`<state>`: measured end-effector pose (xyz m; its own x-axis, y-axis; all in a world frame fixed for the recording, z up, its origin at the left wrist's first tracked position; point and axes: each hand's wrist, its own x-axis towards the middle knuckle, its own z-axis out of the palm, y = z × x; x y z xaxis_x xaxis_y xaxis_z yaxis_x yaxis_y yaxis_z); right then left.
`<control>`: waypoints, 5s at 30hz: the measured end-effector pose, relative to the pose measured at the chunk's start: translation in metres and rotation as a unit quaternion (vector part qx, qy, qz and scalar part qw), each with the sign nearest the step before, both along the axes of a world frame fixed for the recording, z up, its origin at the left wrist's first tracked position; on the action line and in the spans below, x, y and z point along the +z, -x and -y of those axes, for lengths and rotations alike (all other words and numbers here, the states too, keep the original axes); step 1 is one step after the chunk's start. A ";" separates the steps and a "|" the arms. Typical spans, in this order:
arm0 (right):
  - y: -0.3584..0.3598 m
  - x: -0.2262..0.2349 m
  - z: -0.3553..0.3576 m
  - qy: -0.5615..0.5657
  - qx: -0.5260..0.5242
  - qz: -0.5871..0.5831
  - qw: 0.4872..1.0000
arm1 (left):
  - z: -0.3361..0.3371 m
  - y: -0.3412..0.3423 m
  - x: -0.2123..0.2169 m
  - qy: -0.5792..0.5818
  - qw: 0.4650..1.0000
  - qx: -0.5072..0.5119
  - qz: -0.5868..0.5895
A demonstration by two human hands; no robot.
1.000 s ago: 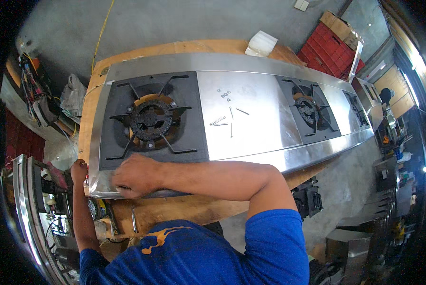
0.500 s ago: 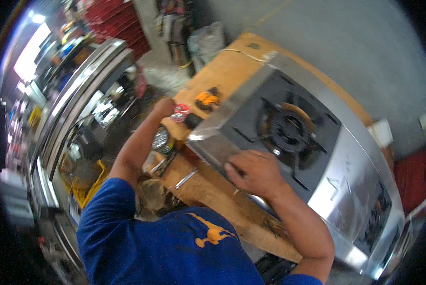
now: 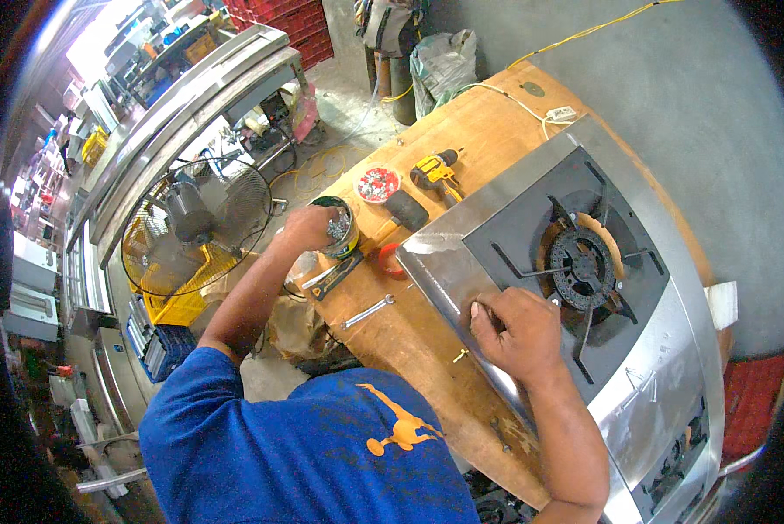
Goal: The person assembles a stainless steel gas stove on a wooden workbench. They use a cordless drill to secure components, place burner grates and caps, and tighten screws by hand and with the drill.
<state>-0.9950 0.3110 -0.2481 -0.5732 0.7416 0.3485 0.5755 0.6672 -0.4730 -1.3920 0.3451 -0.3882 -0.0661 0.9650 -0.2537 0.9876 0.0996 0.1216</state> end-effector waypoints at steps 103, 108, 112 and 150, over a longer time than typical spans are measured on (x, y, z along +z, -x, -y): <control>-0.471 -0.030 0.043 0.033 -0.439 -0.068 0.895 | 0.052 0.005 -0.004 -0.283 0.893 0.273 0.218; -0.479 -0.036 0.051 0.030 -0.459 -0.085 0.884 | 0.020 0.010 -0.012 -0.183 0.967 0.167 0.066; -0.498 -0.048 0.046 0.006 -0.468 -0.037 0.883 | -0.011 0.001 -0.025 0.000 0.997 0.023 -0.077; -0.444 -0.020 0.075 -0.042 -0.494 -0.048 0.867 | -0.012 -0.529 0.209 -0.174 0.793 -0.533 0.238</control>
<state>-0.5512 0.2360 -0.2685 0.3623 0.8236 0.4364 0.8466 -0.0949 -0.5237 -0.8632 0.3573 -0.1789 0.8583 0.4246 0.2881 0.3215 -0.8827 0.3428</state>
